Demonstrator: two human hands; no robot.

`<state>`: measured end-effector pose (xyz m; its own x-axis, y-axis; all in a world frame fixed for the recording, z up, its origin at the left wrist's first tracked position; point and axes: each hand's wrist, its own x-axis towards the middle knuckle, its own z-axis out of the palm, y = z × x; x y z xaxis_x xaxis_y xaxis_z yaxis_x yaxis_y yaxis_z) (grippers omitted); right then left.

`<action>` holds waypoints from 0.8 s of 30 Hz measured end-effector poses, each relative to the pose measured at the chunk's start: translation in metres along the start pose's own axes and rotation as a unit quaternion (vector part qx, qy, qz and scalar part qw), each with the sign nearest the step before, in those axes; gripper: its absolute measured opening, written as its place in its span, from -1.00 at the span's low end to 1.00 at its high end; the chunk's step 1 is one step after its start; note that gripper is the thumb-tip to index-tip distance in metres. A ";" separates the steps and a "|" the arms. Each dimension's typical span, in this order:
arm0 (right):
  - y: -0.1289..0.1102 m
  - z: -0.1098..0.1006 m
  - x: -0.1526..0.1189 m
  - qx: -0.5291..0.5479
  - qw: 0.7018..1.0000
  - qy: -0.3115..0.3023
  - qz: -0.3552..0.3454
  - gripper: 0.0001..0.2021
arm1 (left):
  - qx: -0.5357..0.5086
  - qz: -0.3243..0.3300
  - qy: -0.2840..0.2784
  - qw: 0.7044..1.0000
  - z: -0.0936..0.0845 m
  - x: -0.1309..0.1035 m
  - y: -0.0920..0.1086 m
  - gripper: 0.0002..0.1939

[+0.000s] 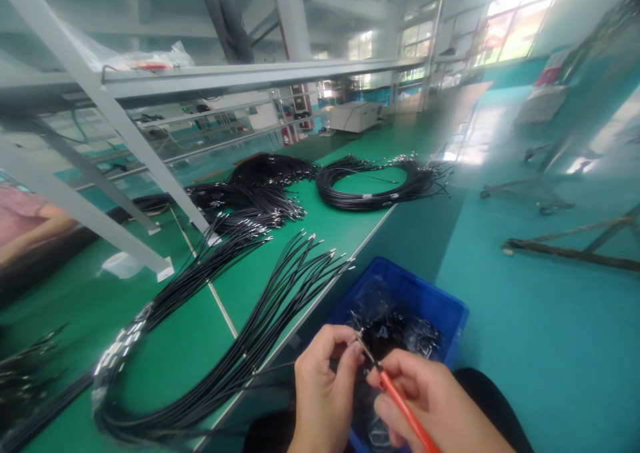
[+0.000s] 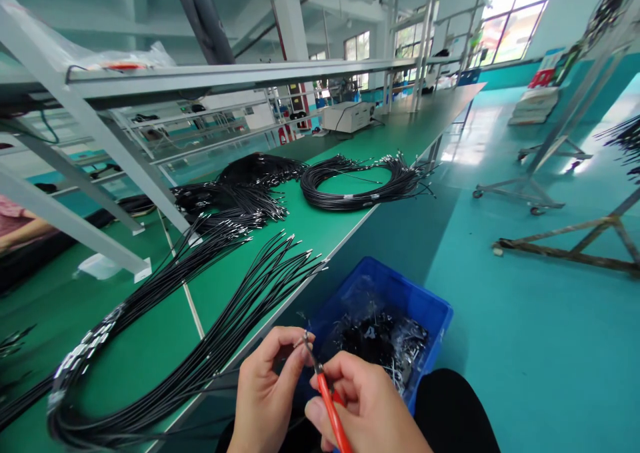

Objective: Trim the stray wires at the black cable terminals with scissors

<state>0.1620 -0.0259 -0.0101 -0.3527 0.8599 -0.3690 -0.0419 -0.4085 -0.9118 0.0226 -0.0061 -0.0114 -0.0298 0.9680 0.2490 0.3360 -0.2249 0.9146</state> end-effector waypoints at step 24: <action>-0.003 0.003 0.016 0.032 0.949 0.227 -0.214 -0.69 | -0.020 -0.064 -0.085 0.994 -0.009 0.001 0.010 -0.89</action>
<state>0.1537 -0.0121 -0.0122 0.1486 0.9887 -0.0191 -0.1524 0.0038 -0.9883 0.0170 -0.0087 0.0008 0.0915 0.9929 0.0759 0.3013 -0.1003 0.9482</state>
